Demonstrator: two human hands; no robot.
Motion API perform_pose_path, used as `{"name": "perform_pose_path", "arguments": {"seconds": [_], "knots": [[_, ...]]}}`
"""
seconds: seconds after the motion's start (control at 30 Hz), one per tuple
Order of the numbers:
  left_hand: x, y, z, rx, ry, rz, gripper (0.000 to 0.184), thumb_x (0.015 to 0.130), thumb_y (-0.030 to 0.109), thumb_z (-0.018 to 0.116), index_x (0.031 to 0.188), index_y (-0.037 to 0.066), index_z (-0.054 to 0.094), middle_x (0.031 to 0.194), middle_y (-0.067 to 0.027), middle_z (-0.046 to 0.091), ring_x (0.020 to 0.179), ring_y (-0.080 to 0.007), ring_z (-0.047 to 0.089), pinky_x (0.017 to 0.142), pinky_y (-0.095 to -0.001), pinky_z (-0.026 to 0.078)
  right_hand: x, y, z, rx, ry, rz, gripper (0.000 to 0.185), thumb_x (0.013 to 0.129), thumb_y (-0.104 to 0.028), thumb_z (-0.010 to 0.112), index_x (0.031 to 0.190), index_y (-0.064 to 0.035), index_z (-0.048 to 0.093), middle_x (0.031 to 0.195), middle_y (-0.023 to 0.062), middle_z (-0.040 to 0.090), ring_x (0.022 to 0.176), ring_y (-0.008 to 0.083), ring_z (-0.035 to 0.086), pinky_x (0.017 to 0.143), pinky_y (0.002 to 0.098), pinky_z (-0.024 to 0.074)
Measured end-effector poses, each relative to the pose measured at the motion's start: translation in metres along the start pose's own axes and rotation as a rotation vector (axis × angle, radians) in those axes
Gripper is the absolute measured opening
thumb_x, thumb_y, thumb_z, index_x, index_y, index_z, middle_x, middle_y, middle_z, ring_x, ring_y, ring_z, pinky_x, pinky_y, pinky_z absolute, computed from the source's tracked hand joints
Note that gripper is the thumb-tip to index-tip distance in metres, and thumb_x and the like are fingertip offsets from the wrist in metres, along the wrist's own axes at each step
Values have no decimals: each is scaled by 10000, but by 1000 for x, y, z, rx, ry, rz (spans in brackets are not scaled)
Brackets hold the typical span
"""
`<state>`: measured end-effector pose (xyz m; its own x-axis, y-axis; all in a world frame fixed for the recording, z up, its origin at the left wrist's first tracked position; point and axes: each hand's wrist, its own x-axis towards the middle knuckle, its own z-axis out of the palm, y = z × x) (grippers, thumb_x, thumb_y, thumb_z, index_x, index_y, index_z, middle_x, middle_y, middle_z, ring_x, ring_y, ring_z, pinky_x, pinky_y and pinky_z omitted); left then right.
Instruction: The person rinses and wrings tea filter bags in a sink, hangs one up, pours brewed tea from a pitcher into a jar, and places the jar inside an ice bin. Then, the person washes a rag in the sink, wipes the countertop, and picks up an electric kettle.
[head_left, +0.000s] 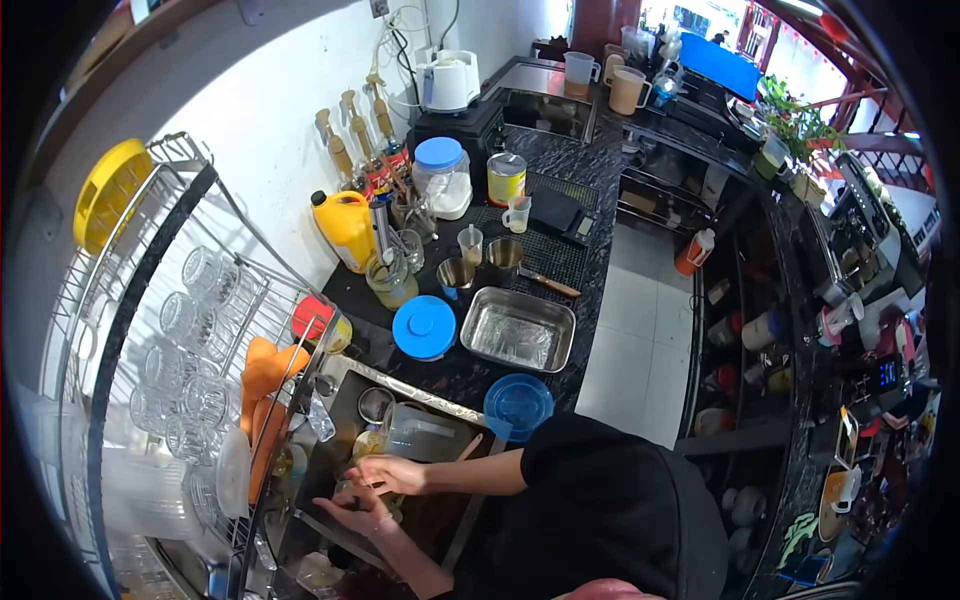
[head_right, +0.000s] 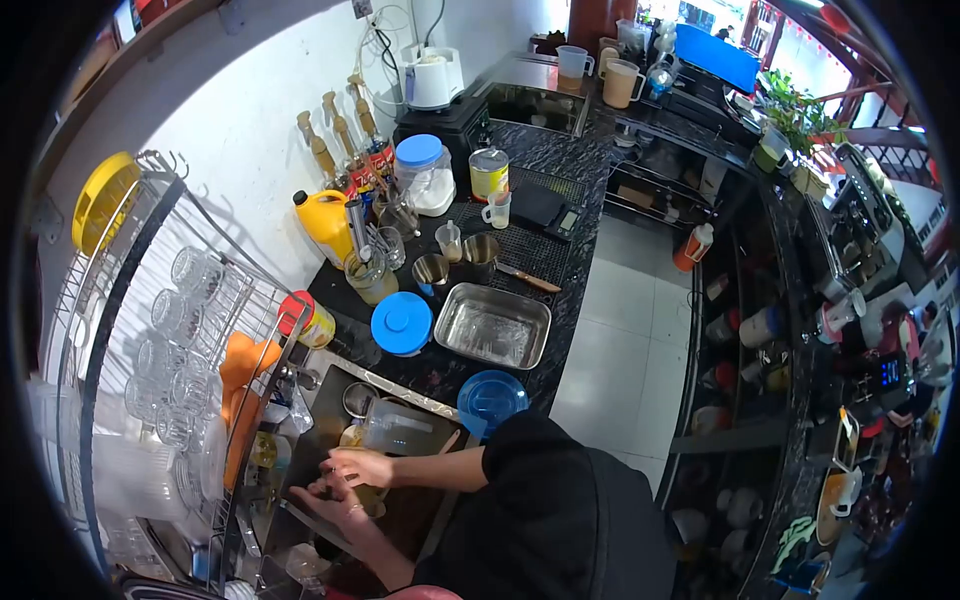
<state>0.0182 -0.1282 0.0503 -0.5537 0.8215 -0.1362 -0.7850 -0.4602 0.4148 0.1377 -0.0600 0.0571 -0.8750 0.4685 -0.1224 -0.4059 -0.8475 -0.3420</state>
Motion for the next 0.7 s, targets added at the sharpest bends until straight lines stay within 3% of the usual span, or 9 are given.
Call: {"name": "perform_pose_path", "arguments": {"seconds": [0.03, 0.1, 0.27, 0.3, 0.43, 0.7], "knots": [[0, -8, 4, -54, -80, -62, 320, 851, 448, 527, 733, 152, 505, 604, 19, 493, 446, -48, 392, 408, -179, 328, 2, -1, 11, 2, -6, -9, 311, 870, -314, 493, 1012, -40, 538, 938, 70, 569, 805, 174, 538, 679, 222, 415], [-11, -35, 27, 106, 325, 98, 331, 875, 452, 454, 740, 155, 509, 740, -4, 558, 628, -80, 511, 616, -198, 422, 2, -1, 33, -835, -119, -444, 284, 836, -297, 507, 981, -61, 566, 860, 71, 599, 758, 191, 566, 656, 257, 434], [-13, -32, 12, 252, 244, 33, 321, 879, 433, 447, 760, 143, 516, 756, -11, 565, 642, -88, 520, 621, -201, 426, -20, -5, 54, -1260, 81, -479, 191, 806, -233, 511, 872, -72, 588, 724, 74, 602, 659, 231, 571, 600, 306, 438], [-14, -33, 11, 267, 222, 28, 319, 880, 430, 446, 764, 141, 518, 759, -12, 566, 645, -89, 522, 622, -201, 426, -24, -3, 60, -1254, 74, -483, 191, 806, -233, 511, 872, -72, 588, 724, 74, 602, 659, 231, 571, 600, 306, 438], [-20, -40, 10, 308, 184, 29, 312, 884, 415, 440, 780, 132, 524, 772, -18, 571, 657, -96, 529, 627, -203, 429, -39, 0, 77, -1227, 414, -617, 156, 803, -193, 502, 773, -58, 573, 630, 86, 578, 585, 284, 549, 548, 338, 420], [-40, -58, 7, 352, 175, 51, 301, 890, 385, 429, 811, 115, 537, 799, -30, 581, 681, -108, 544, 635, -208, 435, -56, -2, 46, -1197, 191, -654, 168, 862, -164, 426, 817, -51, 542, 706, 84, 579, 593, 251, 523, 570, 328, 408]]}}
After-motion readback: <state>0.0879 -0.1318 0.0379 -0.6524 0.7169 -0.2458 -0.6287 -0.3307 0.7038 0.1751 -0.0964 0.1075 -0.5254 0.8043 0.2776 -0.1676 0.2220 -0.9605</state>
